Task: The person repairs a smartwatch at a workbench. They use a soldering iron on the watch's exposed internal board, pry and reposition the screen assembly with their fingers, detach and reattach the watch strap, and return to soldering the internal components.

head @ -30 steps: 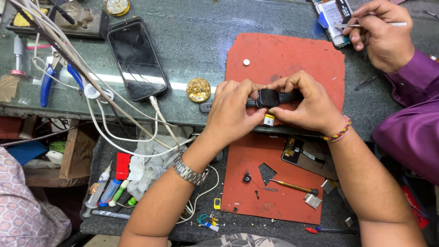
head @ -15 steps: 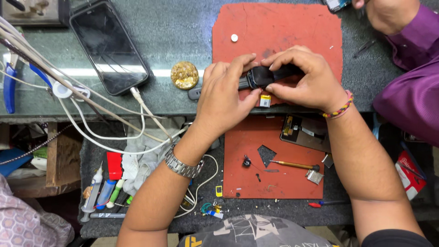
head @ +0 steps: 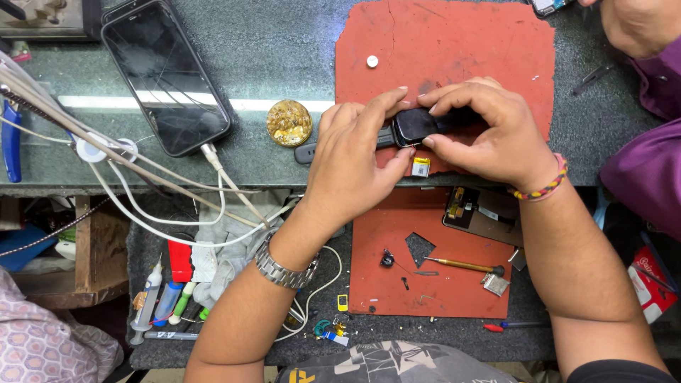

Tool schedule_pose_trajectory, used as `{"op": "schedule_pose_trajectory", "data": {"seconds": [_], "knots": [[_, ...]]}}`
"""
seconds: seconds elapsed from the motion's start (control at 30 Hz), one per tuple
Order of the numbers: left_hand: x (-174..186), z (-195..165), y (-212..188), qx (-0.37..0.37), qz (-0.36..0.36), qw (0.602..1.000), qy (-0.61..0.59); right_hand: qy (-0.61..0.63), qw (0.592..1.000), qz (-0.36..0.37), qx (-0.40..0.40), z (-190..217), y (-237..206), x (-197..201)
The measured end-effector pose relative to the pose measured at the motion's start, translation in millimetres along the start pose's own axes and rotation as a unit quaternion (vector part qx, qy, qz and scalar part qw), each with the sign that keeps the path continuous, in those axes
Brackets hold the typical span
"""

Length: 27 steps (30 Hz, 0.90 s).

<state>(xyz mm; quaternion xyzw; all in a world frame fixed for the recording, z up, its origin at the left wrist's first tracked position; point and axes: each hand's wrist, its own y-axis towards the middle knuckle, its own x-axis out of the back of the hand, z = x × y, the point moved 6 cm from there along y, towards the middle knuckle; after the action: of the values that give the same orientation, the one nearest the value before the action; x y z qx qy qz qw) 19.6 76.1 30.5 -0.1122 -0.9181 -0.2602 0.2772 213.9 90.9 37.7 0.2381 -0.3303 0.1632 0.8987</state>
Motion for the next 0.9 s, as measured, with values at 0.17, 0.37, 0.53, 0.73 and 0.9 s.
{"op": "schedule_pose_trajectory", "data": {"seconds": [0.17, 0.37, 0.53, 0.73, 0.9], "knots": [[0.7, -0.7, -0.1, 0.01, 0.008, 1.0, -0.004, -0.043, 0.999, -0.008, 0.012, 5.5, 1.7, -0.7], [1.2, 0.3, -0.6, -0.002, 0.001, 1.0, -0.001, -0.042, 0.998, -0.006, 0.039, 4.7, 2.5, -1.9], [-0.3, 5.1, 0.4, -0.014, -0.008, 1.0, 0.001, 0.015, 1.0, -0.006, 0.024, -0.9, 2.4, -1.0], [-4.3, 8.7, -0.2, -0.016, -0.018, 1.0, -0.003, 0.03, 0.998, -0.022, 0.046, -1.4, -0.7, 3.3], [-5.1, 8.6, 1.6, -0.008, -0.021, 1.0, 0.002, 0.005, 0.998, -0.039, 0.055, 1.6, -5.9, 3.9]]}}
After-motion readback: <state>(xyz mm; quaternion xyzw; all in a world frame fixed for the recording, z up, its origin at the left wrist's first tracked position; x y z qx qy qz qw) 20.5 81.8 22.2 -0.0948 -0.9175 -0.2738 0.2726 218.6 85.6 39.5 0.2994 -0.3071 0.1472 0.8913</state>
